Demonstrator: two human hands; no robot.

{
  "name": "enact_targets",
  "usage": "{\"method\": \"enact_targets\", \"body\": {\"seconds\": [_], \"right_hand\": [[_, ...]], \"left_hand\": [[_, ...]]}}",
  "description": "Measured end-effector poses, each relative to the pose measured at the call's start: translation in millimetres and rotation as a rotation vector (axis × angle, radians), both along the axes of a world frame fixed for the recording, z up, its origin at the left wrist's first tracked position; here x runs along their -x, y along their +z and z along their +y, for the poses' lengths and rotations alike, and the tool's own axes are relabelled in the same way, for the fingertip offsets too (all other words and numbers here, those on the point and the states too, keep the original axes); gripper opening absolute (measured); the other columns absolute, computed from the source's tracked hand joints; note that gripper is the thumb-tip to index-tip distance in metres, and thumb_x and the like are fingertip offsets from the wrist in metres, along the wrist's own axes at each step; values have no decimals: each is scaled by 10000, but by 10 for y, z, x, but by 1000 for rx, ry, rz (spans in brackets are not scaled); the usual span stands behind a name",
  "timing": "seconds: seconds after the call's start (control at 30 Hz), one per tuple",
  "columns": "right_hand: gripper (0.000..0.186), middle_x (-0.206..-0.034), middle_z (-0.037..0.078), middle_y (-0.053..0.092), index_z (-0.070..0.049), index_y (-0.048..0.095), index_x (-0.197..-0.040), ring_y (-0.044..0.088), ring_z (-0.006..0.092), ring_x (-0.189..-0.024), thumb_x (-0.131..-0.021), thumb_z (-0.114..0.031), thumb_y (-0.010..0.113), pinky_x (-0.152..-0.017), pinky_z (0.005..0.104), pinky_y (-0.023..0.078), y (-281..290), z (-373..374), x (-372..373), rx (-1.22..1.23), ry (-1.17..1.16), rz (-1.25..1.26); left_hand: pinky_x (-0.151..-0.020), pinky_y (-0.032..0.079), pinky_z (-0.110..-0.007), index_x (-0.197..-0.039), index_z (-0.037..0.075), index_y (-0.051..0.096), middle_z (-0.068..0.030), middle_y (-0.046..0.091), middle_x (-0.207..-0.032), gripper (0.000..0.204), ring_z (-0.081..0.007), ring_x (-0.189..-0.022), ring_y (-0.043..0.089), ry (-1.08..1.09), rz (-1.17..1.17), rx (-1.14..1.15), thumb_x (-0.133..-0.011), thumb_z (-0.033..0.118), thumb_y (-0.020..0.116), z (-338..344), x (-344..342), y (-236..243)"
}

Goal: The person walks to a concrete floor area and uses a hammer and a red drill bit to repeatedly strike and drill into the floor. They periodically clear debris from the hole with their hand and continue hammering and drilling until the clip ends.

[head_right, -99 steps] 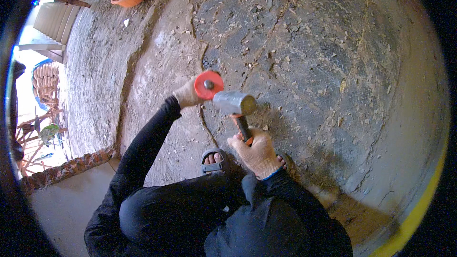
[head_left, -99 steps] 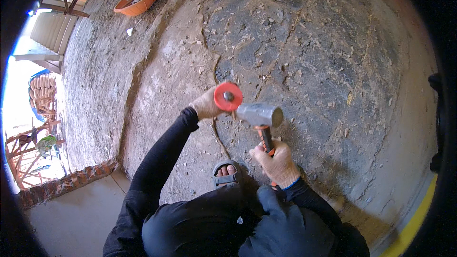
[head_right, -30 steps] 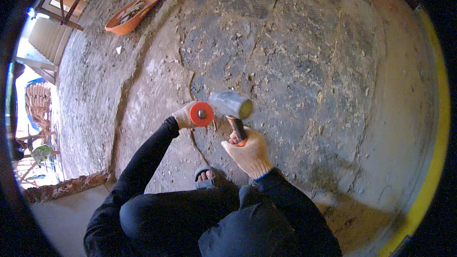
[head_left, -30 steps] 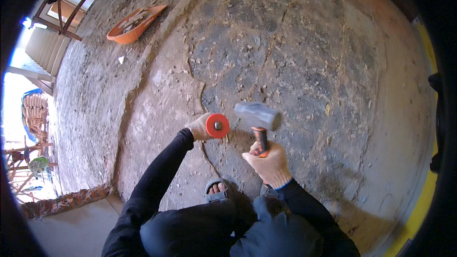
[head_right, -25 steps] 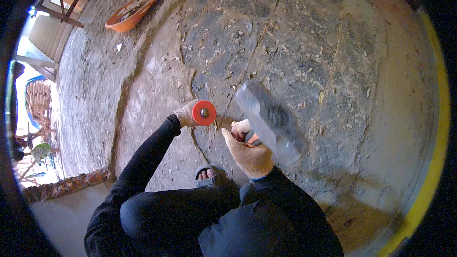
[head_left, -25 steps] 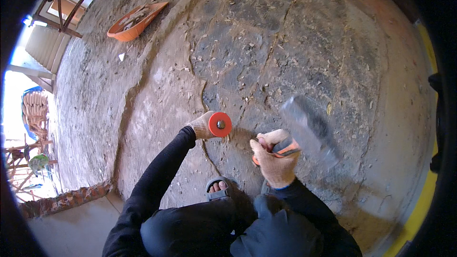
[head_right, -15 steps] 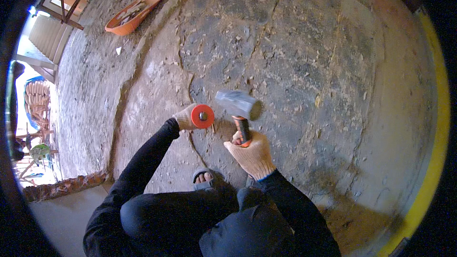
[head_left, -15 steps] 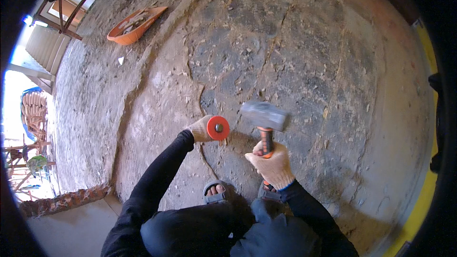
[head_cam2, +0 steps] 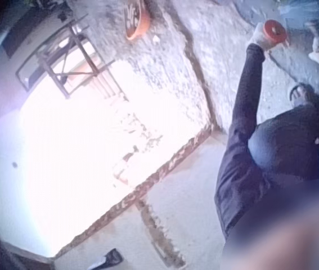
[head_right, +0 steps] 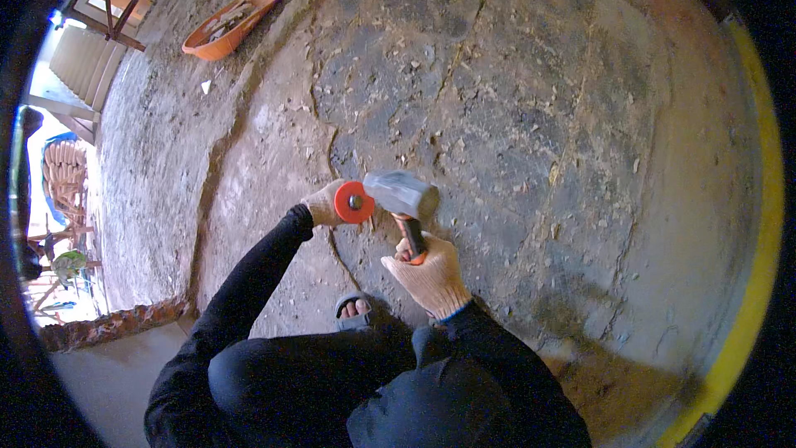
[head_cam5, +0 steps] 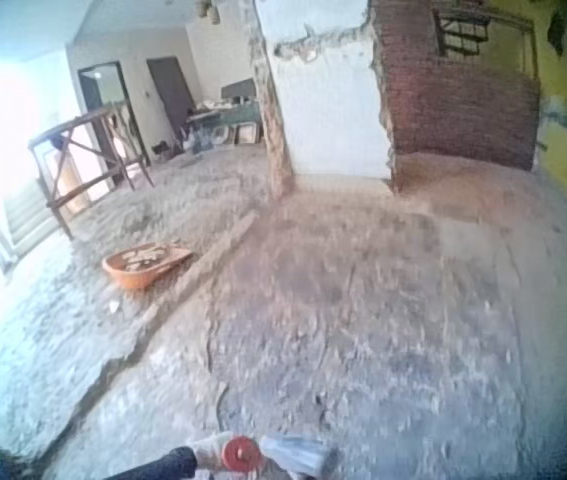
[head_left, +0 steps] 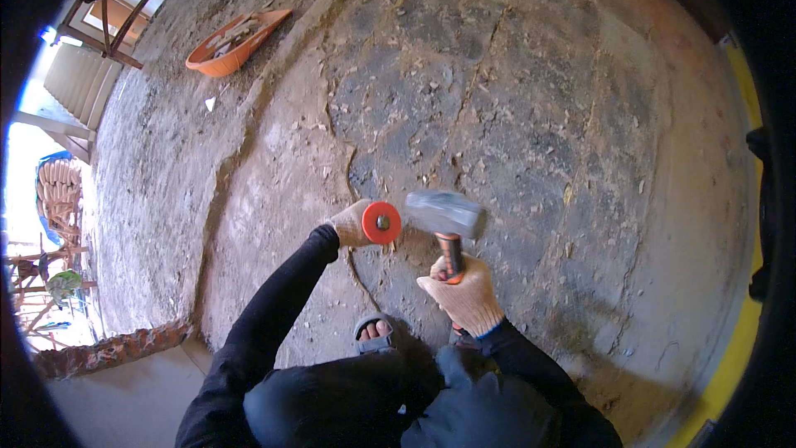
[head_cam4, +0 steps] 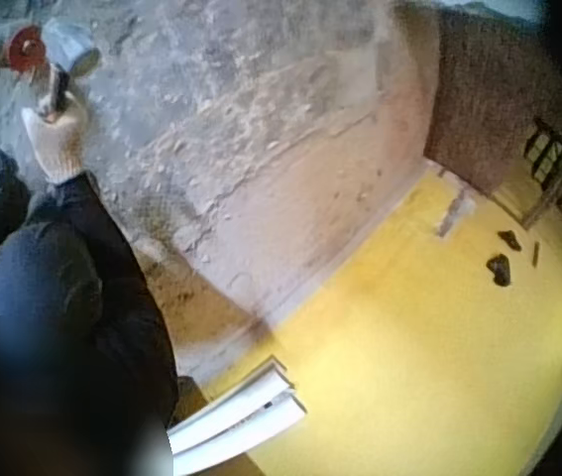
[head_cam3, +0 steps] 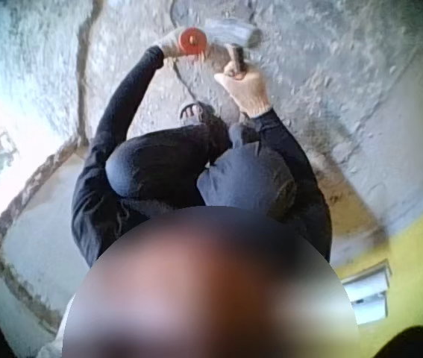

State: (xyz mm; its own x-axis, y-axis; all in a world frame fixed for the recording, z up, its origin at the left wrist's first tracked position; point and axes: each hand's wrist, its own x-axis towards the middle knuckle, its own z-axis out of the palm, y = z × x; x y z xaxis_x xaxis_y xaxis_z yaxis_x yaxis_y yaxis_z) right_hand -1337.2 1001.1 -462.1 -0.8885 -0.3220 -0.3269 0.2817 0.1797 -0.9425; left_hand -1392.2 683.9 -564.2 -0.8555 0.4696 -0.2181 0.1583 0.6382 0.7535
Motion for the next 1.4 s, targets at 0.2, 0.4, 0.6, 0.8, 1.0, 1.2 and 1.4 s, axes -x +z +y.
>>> {"method": "enact_targets", "body": {"seconds": [0.2, 0.4, 0.6, 0.8, 1.0, 1.2, 1.4], "right_hand": [[204, -716, 23, 650, -66, 621, -806, 605, 88, -576, -834, 31, 798, -531, 271, 482, -138, -297, -82, 244, -230, 217], [175, -704, 6, 645, -60, 649, -825, 604, 97, -651, -823, -62, 823, -622, 310, 503, -168, -64, -77, -125, 152, -59], [244, -742, -29, 627, -81, 612, -784, 558, 64, -657, -824, 13, 833, -619, 267, 467, 29, -113, -30, 211, -249, 78], [211, -736, -2, 646, -75, 629, -791, 624, 101, -691, -810, -41, 837, -650, 308, 503, -311, -290, -153, -302, 161, -189], [223, -700, -12, 629, -79, 613, -828, 603, 83, -549, -826, -48, 833, -500, 274, 490, -90, 9, 34, 93, -105, 43], [270, -677, 1, 629, -82, 606, -748, 611, 135, -633, -750, -140, 870, -621, 373, 511, -314, -332, -81, -354, 148, -84], [257, -708, -6, 641, -77, 614, -769, 619, 111, -631, -788, -93, 870, -609, 330, 510, -76, 6, 12, -12, -53, 32]], "left_hand": [[-975, 567, -404, -1224, 72, 710, -125, 751, -1172, 545, -262, -1093, 718, 7, -103, -57, -761, 267, 924, -29, 15, -29], [-989, 564, -413, -1243, 75, 703, -128, 747, -1200, 572, -287, -1103, 717, -20, -146, -68, -751, 262, 927, 13, 63, 9], [-1066, 517, -425, -1301, 68, 661, -151, 693, -1294, 646, -298, -1218, 661, 52, -185, 99, -757, 292, 928, 18, 39, 102], [-957, 576, -398, -1203, 65, 712, -124, 762, -1145, 509, -272, -1077, 727, -21, -91, -78, -773, 242, 919, 64, 62, 68], [-944, 573, -392, -1181, 62, 720, -134, 760, -1138, 470, -250, -1069, 724, 29, -104, 15, -789, 245, 904, 35, 37, 42], [-968, 570, -390, -1212, 63, 710, -127, 760, -1136, 492, -265, -1082, 724, -7, -77, -46, -792, 236, 899, 60, 57, 77], [-925, 570, -381, -1156, 62, 728, -125, 771, -1100, 450, -213, -1029, 726, 23, -94, -33, -792, 259, 904, 55, 62, 43]]}}
